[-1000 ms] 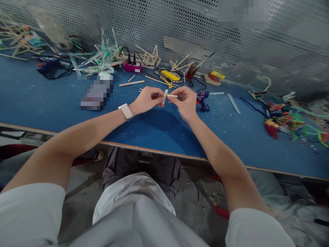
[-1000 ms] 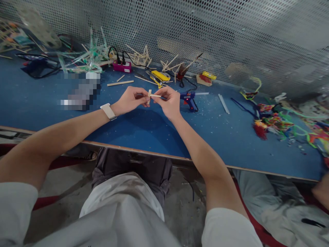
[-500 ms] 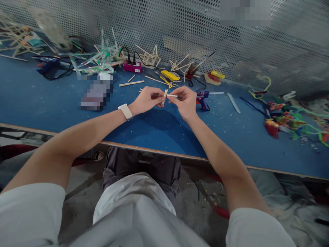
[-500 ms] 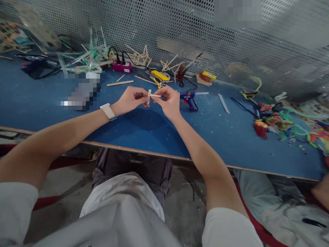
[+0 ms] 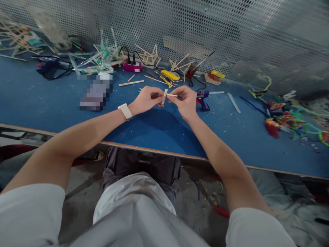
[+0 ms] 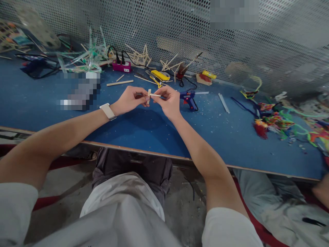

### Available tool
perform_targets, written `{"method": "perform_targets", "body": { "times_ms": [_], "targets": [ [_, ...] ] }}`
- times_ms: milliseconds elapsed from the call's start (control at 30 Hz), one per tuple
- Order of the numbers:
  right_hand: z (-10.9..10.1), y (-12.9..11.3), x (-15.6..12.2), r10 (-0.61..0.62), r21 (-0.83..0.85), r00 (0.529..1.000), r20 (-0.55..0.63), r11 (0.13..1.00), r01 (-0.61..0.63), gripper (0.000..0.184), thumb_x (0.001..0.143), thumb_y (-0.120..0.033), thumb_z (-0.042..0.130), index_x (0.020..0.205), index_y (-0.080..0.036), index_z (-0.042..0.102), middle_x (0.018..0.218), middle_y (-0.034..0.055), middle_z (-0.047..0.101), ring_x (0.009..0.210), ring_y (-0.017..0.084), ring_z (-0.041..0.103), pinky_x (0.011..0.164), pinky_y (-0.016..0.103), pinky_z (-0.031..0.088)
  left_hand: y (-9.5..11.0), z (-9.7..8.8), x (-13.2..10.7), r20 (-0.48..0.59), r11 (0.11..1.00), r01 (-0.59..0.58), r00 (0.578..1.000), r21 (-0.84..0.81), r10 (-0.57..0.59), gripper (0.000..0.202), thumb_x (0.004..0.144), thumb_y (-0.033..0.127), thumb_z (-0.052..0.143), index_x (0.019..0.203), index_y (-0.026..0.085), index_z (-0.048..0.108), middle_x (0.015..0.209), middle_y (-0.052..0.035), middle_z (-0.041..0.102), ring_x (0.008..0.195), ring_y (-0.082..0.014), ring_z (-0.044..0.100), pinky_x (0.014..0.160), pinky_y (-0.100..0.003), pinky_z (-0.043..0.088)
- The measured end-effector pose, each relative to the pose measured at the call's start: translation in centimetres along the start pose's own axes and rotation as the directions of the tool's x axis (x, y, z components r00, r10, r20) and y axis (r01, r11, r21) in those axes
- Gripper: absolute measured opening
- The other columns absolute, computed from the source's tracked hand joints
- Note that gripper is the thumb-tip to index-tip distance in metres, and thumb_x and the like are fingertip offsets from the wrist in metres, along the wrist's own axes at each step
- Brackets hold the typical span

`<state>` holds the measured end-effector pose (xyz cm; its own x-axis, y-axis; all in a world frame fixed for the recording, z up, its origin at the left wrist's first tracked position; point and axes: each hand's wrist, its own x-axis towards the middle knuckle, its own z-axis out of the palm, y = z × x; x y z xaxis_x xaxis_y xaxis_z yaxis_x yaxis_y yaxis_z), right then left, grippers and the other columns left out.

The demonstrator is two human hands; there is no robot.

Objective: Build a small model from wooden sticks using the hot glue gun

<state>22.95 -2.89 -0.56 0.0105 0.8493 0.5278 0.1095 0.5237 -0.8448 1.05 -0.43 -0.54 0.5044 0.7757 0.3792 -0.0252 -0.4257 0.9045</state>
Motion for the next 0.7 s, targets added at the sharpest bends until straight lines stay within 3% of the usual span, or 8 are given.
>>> {"method": "perform_targets", "body": {
  "times_ms": [233,500,700],
  "targets": [
    [-0.15,0.03,0.04,0.010,-0.025,1.000,0.012,1.000,-0.010,0.070,0.062,-0.085,0.107,0.086,-0.029,0.073,0.082,-0.0036,0.078,0.072,0.018,0.076,0.071,0.039,0.075,0.18,-0.04,-0.02,0.001,1.000,0.004,1.000,0.015,-0.004,0.026,0.105,0.039,0.091,0.099,0.014,0.084,0.085,-0.0079,0.085,0.079,-0.0165,0.086,0.081,-0.029,0.076],
    [0.01,-0.14,0.04,0.016,0.007,1.000,-0.005,1.000,-0.016,0.070,0.058,-0.085,0.108,0.083,-0.029,0.074,0.080,-0.0038,0.079,0.070,0.017,0.075,0.069,0.038,0.074,0.41,0.01,-0.09,0.007,1.000,-0.004,1.000,-0.005,0.004,0.011,0.107,0.021,0.083,0.099,0.013,0.085,0.086,-0.0081,0.085,0.079,-0.0158,0.086,0.081,-0.027,0.075],
    [-0.17,0.05,0.06,0.024,-0.017,1.000,0.006,1.000,-0.024,0.069,0.060,-0.085,0.108,0.085,-0.030,0.074,0.082,-0.0036,0.079,0.072,0.018,0.076,0.071,0.041,0.075,0.31,0.01,-0.04,0.000,1.000,0.008,1.000,0.013,-0.008,0.019,0.106,0.031,0.088,0.100,0.013,0.084,0.087,-0.0083,0.085,0.080,-0.0165,0.086,0.082,-0.028,0.076]
  ]
}}
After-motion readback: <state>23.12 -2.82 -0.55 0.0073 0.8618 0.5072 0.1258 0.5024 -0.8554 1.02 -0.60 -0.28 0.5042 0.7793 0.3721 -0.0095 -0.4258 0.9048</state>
